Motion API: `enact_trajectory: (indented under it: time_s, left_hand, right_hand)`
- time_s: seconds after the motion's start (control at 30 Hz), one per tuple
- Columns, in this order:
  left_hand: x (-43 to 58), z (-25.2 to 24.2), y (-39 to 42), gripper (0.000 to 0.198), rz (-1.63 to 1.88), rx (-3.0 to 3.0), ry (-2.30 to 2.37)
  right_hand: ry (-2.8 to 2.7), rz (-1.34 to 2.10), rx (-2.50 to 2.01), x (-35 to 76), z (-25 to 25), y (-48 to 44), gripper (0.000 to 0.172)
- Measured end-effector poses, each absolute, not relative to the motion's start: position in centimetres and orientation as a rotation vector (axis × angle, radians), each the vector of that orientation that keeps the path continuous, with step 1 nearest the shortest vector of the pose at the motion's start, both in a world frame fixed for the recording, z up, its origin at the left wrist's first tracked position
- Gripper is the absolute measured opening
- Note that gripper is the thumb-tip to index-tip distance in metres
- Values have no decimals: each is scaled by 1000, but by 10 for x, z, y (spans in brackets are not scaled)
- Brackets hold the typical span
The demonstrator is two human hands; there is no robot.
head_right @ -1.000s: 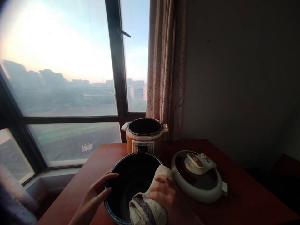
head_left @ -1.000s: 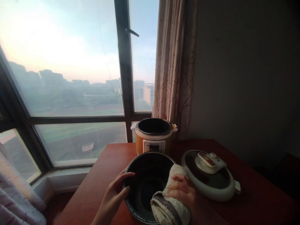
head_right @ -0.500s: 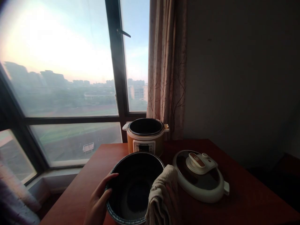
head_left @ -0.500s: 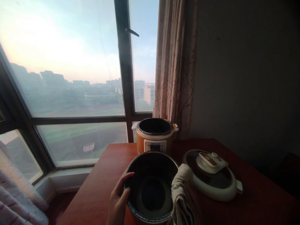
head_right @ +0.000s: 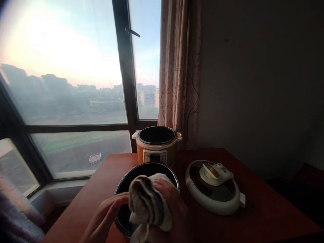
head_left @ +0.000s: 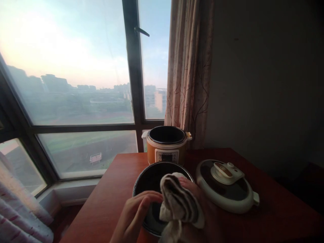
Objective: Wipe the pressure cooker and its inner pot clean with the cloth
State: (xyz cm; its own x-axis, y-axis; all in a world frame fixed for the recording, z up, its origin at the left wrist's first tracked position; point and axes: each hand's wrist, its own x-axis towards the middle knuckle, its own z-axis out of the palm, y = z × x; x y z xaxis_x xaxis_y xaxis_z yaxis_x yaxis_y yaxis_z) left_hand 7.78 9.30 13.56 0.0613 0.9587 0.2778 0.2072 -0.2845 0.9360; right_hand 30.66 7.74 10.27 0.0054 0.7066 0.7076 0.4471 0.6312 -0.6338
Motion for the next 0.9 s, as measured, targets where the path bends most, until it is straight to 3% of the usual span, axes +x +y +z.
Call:
enact_trajectory:
  time_s: [0.17,0.3,0.4,0.5,0.57,0.73,0.9]
  left_hand:
    - [96,149,94,78,1026,1341,886]
    - [101,162,114,62,1060,1022,959]
    - [94,180,131,49,1138,807,1030]
    - [83,194,145,47,1255,766,1117]
    - [82,196,151,48,1268,847,1130]
    - [114,170,151,28,974,1228,1067]
    - [152,144,137,7,386,1567,934]
  right_hand:
    - [-2031,-19,-853,279,140,87,81]
    - [-2115,146,-872,284,153,82,98]
    - [-1958,358,-965,304,152,82,82]
    - [-1530,438,-1172,326,132,93,53]
    - [-1254,470,-1278,335,112,103,46]
    - [-929,697,-1341,332,64,113,54]
    - [-849,723,-1290,318,42,117,66]
